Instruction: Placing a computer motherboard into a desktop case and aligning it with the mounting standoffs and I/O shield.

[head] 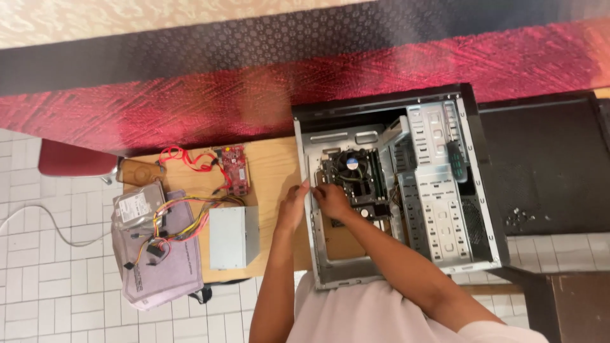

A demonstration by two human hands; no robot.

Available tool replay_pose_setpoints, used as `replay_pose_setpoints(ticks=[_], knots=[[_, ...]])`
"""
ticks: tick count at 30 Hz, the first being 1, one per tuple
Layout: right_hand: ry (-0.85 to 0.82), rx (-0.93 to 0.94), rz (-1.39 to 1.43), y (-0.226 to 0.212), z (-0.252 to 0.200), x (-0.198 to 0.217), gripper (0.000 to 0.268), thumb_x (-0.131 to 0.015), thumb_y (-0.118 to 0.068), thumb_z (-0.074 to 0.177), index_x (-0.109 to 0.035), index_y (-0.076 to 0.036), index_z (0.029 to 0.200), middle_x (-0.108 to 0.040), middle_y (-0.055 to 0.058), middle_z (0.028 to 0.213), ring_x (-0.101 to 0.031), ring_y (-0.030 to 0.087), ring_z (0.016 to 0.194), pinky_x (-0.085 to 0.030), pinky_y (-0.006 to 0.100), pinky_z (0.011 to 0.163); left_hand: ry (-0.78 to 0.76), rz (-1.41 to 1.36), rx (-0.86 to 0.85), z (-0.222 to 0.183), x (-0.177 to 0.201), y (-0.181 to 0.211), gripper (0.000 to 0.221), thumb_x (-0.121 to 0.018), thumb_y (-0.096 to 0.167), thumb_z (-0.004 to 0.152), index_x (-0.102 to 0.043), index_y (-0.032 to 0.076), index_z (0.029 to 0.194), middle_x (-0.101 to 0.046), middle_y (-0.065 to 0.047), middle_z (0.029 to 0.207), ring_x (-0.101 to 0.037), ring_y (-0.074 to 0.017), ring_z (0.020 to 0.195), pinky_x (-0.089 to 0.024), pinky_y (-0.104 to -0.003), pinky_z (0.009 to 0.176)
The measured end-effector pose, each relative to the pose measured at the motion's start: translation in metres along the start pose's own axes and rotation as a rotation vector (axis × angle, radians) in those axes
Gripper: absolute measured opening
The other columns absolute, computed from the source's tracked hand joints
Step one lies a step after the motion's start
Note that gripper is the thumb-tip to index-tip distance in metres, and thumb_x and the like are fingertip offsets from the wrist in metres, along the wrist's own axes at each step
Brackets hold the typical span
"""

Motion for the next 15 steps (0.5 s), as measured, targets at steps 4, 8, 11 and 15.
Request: replay_pose_setpoints(ticks=[4, 8, 11, 15], knots=[[0.001, 0.037, -0.045, -0.002, 0.006, 0.005, 0.036, -0.055, -0.025, 0.104, -0.075, 0.004, 0.105, -0.074, 0.027, 0.092, -0.072, 0.046, 0.092, -0.057, 0.053, 0.078, -0.007, -0.221, -0.083, 0.035, -0.015, -0.018, 0.101, -0.034, 0.079, 0.090, -0.038, 0.000, 0.153, -0.036, -0.028, 0.157, -0.029, -0.0416, 0.148, -0.023, -0.048, 0.124], [0.048, 0.021, 0.012, 0.016, 0.000, 0.004, 0.034, -0.054, -0.023, 0.105, -0.076, 0.002, 0.098, -0.074, 0.023, 0.084, -0.071, 0.037, 0.084, -0.057, 0.046, 0.074, -0.043, -0.278, -0.124, 0.026, -0.024, -0.013, 0.096, -0.041, 0.077, 0.089, -0.045, 0.003, 0.150, -0.041, -0.026, 0.154, -0.034, -0.0410, 0.145, -0.029, -0.049, 0.121], [0.079, 0.005, -0.003, 0.008, 0.001, 0.013, 0.033, -0.054, -0.022, 0.103, -0.077, 0.001, 0.092, -0.073, 0.021, 0.079, -0.070, 0.032, 0.078, -0.056, 0.043, 0.070, -0.056, -0.342, -0.119, -0.004, -0.020, 0.015, 0.097, -0.041, 0.074, 0.088, -0.043, 0.000, 0.150, -0.038, -0.028, 0.155, -0.032, -0.0418, 0.146, -0.026, -0.049, 0.122], [0.034, 0.007, -0.009, -0.037, -0.025, 0.025, 0.033, -0.055, -0.018, 0.102, -0.074, 0.008, 0.109, -0.075, 0.030, 0.101, -0.072, 0.044, 0.094, -0.059, 0.049, 0.082, -0.040, -0.351, -0.125, 0.044, -0.030, -0.027, 0.097, -0.040, 0.073, 0.092, -0.039, -0.003, 0.152, -0.034, -0.027, 0.158, -0.026, -0.0401, 0.149, -0.020, -0.047, 0.125]])
Point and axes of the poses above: each hand's wrist, its own z-axis towards the middle knuckle, its own x-axis out of the back of the hand, y = z × x, the point moved 6 cm from there along z, towards the middle knuckle
